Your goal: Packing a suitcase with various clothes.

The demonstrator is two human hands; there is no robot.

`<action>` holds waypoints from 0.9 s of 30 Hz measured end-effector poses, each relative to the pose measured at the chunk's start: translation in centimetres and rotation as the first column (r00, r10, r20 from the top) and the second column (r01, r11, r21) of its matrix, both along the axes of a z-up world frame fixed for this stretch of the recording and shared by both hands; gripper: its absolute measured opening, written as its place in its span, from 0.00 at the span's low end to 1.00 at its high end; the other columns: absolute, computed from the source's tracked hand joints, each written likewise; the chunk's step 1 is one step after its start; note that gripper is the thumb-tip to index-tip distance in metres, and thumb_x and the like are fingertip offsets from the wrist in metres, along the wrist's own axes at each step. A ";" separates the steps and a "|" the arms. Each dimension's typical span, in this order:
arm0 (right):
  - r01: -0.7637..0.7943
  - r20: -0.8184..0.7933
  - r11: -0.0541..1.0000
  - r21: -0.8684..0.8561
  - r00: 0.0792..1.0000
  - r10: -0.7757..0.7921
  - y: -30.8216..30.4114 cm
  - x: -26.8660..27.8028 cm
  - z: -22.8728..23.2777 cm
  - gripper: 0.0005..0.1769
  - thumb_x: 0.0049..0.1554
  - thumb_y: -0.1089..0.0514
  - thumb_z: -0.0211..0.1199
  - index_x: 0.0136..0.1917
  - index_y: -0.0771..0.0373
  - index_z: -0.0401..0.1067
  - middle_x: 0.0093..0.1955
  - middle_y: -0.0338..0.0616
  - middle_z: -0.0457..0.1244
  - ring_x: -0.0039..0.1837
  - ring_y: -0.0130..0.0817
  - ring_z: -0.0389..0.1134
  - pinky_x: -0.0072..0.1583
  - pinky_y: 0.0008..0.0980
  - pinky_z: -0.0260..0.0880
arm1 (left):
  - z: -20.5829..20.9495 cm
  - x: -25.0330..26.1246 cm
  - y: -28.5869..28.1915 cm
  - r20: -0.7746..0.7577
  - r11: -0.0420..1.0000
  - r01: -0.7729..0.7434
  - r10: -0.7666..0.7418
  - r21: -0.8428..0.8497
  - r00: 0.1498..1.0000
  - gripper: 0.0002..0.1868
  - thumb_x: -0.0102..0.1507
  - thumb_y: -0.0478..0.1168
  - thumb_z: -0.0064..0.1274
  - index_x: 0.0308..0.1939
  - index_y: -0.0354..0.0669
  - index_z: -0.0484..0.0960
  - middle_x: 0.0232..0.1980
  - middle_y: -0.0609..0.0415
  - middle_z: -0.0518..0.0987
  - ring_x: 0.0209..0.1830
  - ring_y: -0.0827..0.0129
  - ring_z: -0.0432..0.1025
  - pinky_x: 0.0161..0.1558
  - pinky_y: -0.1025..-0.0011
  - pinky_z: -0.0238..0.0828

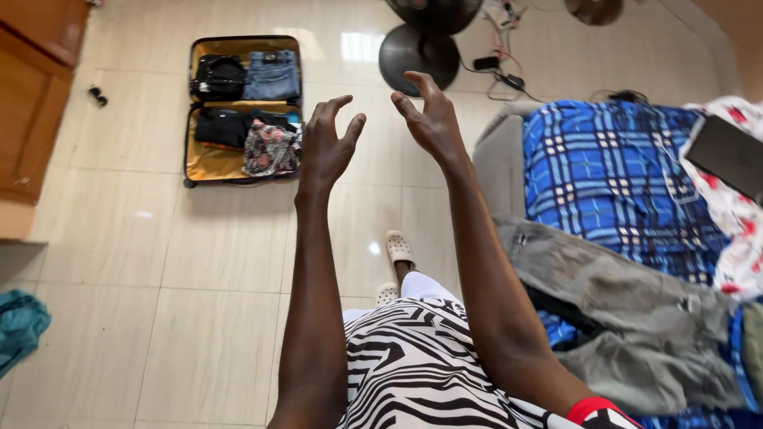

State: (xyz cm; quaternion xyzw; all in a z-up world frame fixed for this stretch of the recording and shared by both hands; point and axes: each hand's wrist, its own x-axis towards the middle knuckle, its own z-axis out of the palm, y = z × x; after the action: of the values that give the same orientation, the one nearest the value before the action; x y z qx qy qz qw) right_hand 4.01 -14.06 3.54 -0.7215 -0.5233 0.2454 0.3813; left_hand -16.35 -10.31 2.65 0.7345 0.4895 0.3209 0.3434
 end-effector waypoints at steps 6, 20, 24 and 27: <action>-0.120 -0.016 0.992 0.045 0.993 0.121 7.4 -0.7 -1.2 0.36 0.63 0.38 0.62 0.73 0.62 0.63 0.74 0.56 0.61 0.77 0.55 0.59 0.72 0.49 0.62 | -0.5 -1.2 4.8 -0.013 0.994 -0.107 0.107 0.004 0.994 0.24 0.67 0.51 0.57 0.62 0.44 0.78 0.61 0.44 0.78 0.61 0.49 0.73 0.59 0.55 0.70; -0.242 -0.015 0.970 -0.018 0.970 0.242 21.4 -0.2 -2.1 0.38 0.61 0.32 0.57 0.74 0.58 0.63 0.73 0.55 0.61 0.75 0.60 0.60 0.68 0.57 0.66 | 0.7 0.4 15.3 -0.039 0.968 -0.239 0.236 -0.081 0.971 0.24 0.68 0.51 0.55 0.64 0.46 0.77 0.62 0.45 0.77 0.62 0.54 0.73 0.59 0.57 0.72; -0.244 -0.021 0.969 -0.040 0.970 0.244 24.7 0.4 -3.6 0.38 0.62 0.32 0.57 0.74 0.58 0.63 0.74 0.55 0.61 0.76 0.60 0.59 0.69 0.58 0.65 | -1.1 -0.1 18.3 -0.064 0.958 -0.266 0.260 -0.107 0.963 0.23 0.68 0.52 0.54 0.64 0.49 0.77 0.63 0.47 0.76 0.63 0.53 0.73 0.59 0.55 0.72; -0.247 -0.032 0.968 -0.052 0.969 0.246 27.7 0.3 -5.1 0.38 0.62 0.32 0.57 0.73 0.58 0.63 0.75 0.55 0.61 0.76 0.60 0.59 0.70 0.57 0.64 | -2.5 -0.8 21.3 -0.059 0.960 -0.264 0.260 -0.097 0.964 0.23 0.69 0.51 0.53 0.64 0.47 0.77 0.63 0.47 0.77 0.63 0.54 0.74 0.61 0.55 0.72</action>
State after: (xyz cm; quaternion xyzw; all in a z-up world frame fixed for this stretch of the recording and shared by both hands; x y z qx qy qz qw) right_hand 4.28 13.69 -1.61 -0.6581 -0.5968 0.3147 0.3341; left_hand -17.15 10.94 0.17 0.6515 0.6061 0.3209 0.3244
